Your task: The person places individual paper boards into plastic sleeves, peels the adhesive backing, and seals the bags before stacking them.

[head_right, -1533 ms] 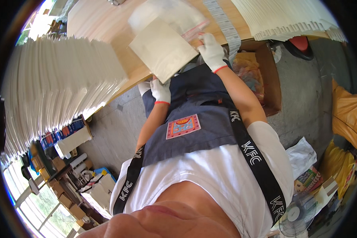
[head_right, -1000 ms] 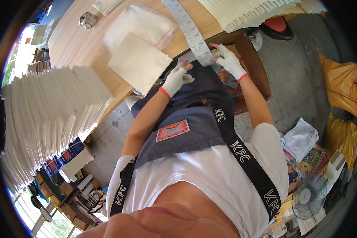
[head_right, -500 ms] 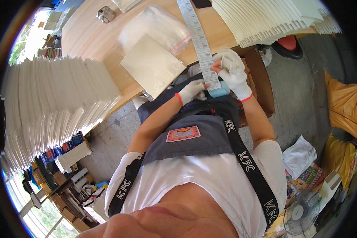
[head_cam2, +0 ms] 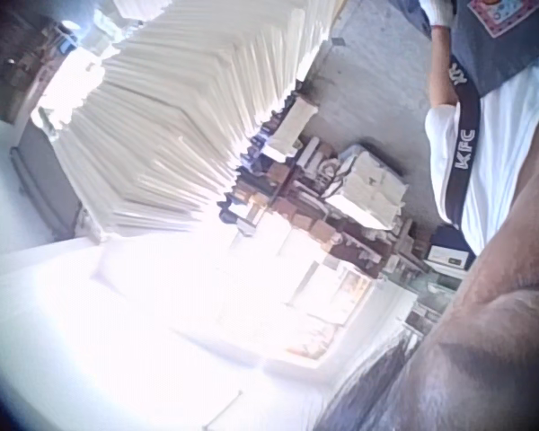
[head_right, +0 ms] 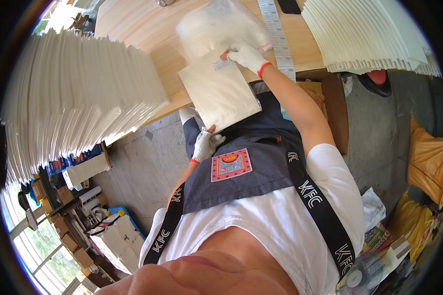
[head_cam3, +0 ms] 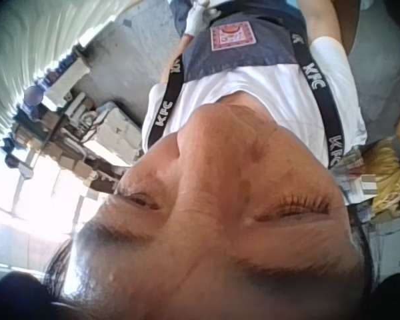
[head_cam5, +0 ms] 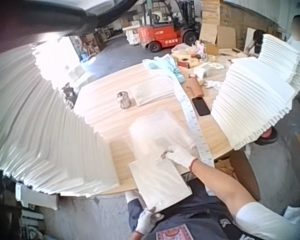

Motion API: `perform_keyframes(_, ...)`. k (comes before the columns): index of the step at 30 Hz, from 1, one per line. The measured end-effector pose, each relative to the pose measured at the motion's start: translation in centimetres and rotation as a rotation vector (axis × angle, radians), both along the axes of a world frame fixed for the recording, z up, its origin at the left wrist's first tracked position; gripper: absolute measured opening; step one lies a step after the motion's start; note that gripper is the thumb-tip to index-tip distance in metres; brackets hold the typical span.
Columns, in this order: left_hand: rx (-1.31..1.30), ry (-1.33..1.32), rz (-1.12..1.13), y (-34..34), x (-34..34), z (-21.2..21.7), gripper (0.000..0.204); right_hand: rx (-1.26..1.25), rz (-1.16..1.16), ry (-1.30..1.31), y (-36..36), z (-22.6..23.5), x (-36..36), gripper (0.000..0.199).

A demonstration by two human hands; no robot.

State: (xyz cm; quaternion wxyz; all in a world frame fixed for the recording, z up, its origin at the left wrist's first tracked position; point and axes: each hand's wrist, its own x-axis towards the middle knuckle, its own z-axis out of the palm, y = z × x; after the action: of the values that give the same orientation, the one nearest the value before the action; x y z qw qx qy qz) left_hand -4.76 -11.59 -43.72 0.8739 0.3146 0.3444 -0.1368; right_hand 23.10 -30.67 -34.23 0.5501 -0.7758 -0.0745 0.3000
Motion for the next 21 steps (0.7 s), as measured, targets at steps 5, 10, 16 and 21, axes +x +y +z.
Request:
perform_keyframes(5, 0.015, -0.003, -0.042, -0.4, 0.7, 1.2, 0.012, -0.127, -0.062, -0.453, 2.8, -4.9, 2.4, 0.018)
perform_keyframes(10, 0.129, 0.030, 0.014, -0.8, 0.9, 3.3, 0.018, -0.453, -0.246, -0.616, 3.0, -3.1, 0.6, 0.030)
perform_keyframes(16, 0.396, -0.257, -0.137, -0.7, 3.5, 10.8, 0.027, -0.453, -0.134, -0.585, -6.4, 1.5, -3.8, 0.038)
perform_keyframes(21, 0.807, -0.553, -0.280, -0.9, 7.1, 18.1, 0.027, 0.087, -0.011, 0.209, -8.1, 1.8, -12.5, 0.032)
